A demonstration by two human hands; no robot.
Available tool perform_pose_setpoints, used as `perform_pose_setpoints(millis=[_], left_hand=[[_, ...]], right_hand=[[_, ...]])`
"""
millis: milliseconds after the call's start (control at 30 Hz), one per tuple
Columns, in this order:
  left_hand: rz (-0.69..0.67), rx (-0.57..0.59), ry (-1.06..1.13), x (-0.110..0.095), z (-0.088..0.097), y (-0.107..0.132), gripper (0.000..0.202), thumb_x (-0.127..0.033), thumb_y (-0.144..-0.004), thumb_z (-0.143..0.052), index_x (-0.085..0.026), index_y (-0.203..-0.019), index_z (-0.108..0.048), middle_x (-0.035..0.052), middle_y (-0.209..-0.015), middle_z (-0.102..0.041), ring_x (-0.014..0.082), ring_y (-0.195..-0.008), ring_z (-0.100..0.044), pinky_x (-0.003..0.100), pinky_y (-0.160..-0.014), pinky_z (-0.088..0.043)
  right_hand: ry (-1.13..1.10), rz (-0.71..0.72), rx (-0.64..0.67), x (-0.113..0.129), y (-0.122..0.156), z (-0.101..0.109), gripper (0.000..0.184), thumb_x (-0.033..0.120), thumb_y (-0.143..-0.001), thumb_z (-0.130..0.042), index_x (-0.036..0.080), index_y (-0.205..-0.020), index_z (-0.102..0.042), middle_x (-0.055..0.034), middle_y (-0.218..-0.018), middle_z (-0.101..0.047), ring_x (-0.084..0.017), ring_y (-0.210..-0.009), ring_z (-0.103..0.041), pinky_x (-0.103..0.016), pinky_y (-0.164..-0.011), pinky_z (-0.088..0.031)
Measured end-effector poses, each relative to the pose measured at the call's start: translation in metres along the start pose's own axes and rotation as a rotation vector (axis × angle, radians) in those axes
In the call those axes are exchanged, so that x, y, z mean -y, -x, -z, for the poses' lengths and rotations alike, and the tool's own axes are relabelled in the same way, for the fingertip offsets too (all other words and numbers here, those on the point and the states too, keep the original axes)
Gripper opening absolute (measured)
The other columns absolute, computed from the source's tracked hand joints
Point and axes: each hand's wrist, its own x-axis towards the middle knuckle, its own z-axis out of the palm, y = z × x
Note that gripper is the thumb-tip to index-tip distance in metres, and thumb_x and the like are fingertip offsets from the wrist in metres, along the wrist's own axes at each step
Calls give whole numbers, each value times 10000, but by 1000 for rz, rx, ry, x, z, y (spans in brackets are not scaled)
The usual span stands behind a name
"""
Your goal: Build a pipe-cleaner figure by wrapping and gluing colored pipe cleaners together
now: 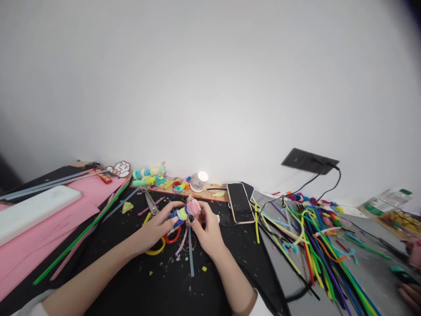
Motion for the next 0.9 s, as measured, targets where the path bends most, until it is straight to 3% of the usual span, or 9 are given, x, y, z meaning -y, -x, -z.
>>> perform_pose_setpoints(millis=[133, 333, 633, 900], left_hand=[[30, 31, -1, -5, 0, 3, 440, -380, -859, -454, -217, -1267, -436, 80, -1250, -539, 264, -1085, -516, 371, -905, -438], [48, 60, 28, -8, -1, 4, 437, -378, -868, -432, -215, -1274, -408, 85, -1201, -553, 266, -1071, -509, 363, -859, -436], [98, 23, 58, -9, -3, 5, 483, -453, -812, -465, -246, -1249, -447, 48, -1126, -576, 209, -845, -526, 301, -712, -410], [135, 80, 90, -2, 0, 1, 550, -486, -810, -439, -223, -1292, -403, 13, -819, -568, 150, -626, -467, 247, -543, -341]], right_hand=[[61, -11, 20, 1, 1, -2, 245, 176, -792, -565, 196, -1032, -519, 49, -678, -425, -112, -586, -399, -221, -550, -338], [17, -43, 37, 2, 0, -4, 136, 168, -784, -555, 205, -900, -494, 64, -628, -405, -100, -545, -392, -205, -508, -318], [-118, -88, 50, 1, 0, -7, 125, 189, -783, -555, 205, -884, -484, 73, -592, -368, -91, -508, -332, -207, -482, -281], [-155, -105, 54, 0, 0, -8, 120, 213, -788, -561, 210, -871, -475, 74, -594, -359, -93, -501, -320, -212, -479, -268]])
